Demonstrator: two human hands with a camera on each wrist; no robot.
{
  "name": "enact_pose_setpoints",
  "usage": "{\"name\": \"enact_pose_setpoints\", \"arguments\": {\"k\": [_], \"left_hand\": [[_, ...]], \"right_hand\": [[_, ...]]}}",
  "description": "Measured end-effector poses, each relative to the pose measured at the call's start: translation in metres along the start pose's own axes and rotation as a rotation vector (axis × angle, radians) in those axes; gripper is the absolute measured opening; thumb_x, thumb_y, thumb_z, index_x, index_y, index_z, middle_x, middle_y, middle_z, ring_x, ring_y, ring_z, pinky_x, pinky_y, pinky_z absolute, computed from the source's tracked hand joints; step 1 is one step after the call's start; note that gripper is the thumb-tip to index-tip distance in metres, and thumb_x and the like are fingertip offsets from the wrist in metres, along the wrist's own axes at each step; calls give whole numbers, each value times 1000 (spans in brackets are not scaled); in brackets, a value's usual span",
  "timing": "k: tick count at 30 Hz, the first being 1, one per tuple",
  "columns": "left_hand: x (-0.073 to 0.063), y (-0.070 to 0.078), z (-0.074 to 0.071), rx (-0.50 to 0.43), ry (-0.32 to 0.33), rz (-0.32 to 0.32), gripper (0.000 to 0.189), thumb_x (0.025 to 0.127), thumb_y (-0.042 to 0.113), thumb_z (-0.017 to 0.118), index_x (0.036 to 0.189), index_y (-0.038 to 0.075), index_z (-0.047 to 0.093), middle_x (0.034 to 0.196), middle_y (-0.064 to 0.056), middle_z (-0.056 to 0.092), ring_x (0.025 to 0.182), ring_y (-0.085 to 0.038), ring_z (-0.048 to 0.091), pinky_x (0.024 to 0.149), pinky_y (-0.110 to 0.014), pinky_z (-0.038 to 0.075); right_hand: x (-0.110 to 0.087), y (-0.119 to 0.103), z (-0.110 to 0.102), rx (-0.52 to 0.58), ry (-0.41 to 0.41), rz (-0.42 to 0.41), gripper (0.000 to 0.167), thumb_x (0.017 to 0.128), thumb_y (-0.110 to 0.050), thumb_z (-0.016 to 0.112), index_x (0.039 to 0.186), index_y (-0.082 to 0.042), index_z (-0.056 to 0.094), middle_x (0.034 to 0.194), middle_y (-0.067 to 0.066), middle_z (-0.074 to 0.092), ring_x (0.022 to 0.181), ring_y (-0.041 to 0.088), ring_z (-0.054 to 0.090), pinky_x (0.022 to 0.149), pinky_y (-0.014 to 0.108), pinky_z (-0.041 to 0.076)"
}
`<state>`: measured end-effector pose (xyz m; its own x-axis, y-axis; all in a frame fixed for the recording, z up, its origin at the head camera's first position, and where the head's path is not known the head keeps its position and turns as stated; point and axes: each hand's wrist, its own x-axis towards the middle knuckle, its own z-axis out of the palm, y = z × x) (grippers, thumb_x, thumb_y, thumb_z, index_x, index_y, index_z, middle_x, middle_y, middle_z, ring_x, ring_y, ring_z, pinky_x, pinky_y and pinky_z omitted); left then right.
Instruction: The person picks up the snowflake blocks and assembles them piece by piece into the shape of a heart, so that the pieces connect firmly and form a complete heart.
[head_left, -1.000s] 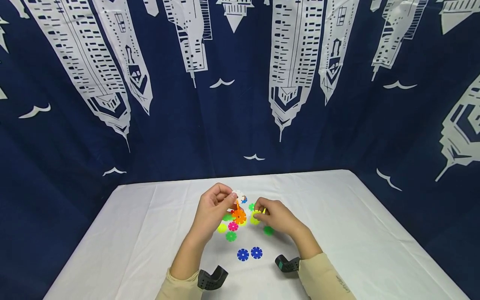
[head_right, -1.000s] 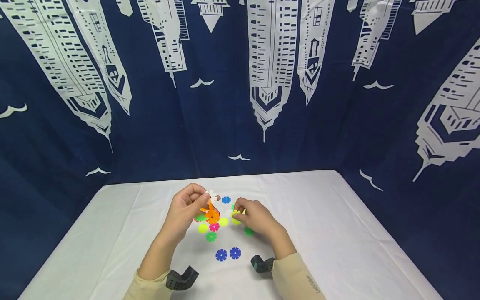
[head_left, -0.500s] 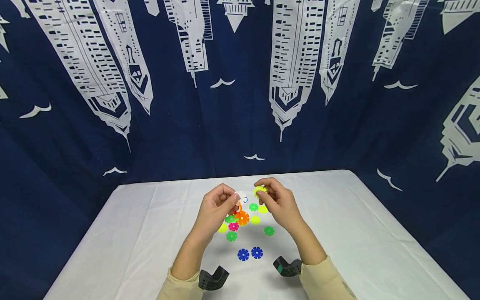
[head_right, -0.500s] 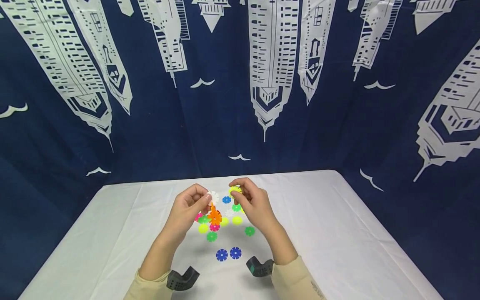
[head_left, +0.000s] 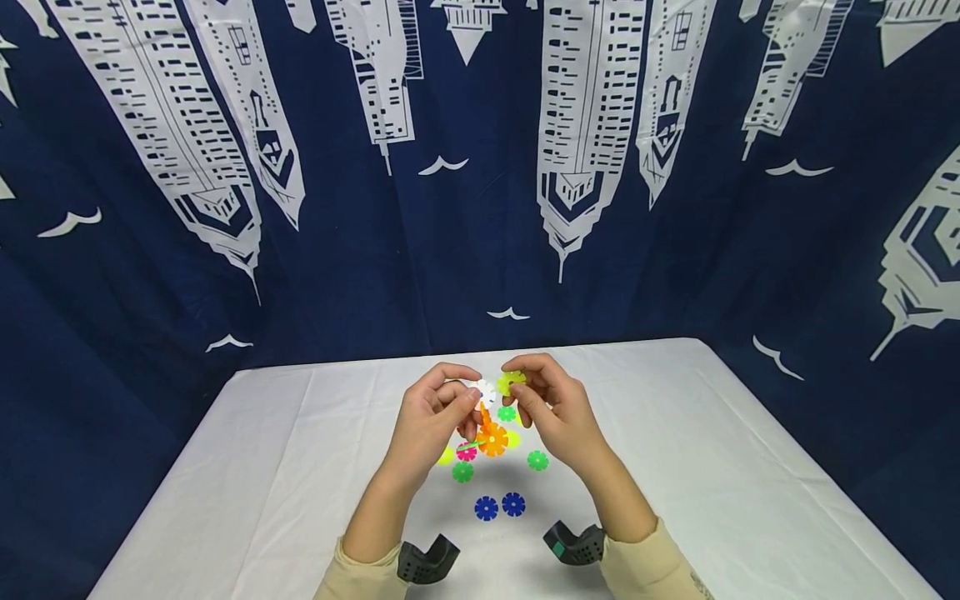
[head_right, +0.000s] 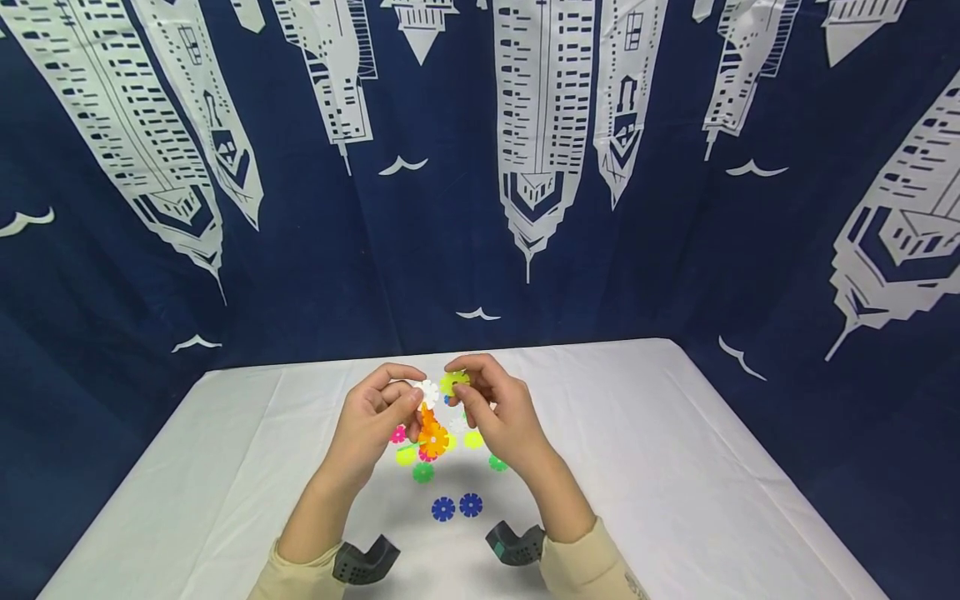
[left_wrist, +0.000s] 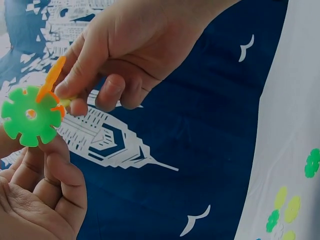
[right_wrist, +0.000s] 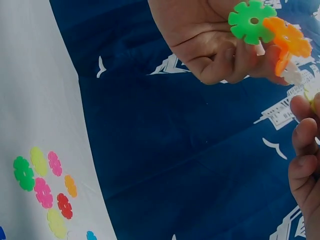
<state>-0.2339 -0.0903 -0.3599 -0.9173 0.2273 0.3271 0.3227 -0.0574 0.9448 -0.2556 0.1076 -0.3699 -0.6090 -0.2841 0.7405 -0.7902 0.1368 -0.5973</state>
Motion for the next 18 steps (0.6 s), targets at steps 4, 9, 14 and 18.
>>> {"name": "enact_pose_setpoints", "arguments": {"k": [4, 9, 14, 18], "left_hand": [[0, 0, 0, -23, 0, 9, 23, 99, 13, 61, 119, 4, 57, 71, 2, 64, 56, -11, 57, 60, -21, 54], [-1, 0, 2, -60, 7, -5, 22, 98, 10, 61, 118, 1, 56, 71, 4, 65, 55, -10, 57, 59, -20, 54], [-1, 1, 5, -122, 29, -57, 23, 98, 9, 62, 117, -3, 56, 72, 4, 66, 55, -10, 56, 59, -18, 54], [-2, 5, 7, -148, 59, -80, 23, 97, 8, 63, 116, -4, 58, 72, 4, 66, 55, -11, 56, 58, -19, 53]], "right_hand": [[0, -2, 2, -35, -3, -28, 25, 94, 10, 58, 114, -4, 59, 79, 10, 67, 52, 11, 51, 50, 23, 50], [1, -4, 4, -36, 9, -84, 27, 90, 15, 59, 112, -2, 60, 79, 11, 68, 52, 12, 51, 50, 21, 48], [1, -5, 6, -37, 30, -137, 29, 87, 19, 61, 110, 1, 61, 79, 13, 67, 53, 11, 51, 50, 20, 48], [1, -7, 7, -64, 42, -160, 30, 85, 20, 62, 108, 1, 62, 79, 13, 69, 53, 10, 51, 51, 17, 48]]}}
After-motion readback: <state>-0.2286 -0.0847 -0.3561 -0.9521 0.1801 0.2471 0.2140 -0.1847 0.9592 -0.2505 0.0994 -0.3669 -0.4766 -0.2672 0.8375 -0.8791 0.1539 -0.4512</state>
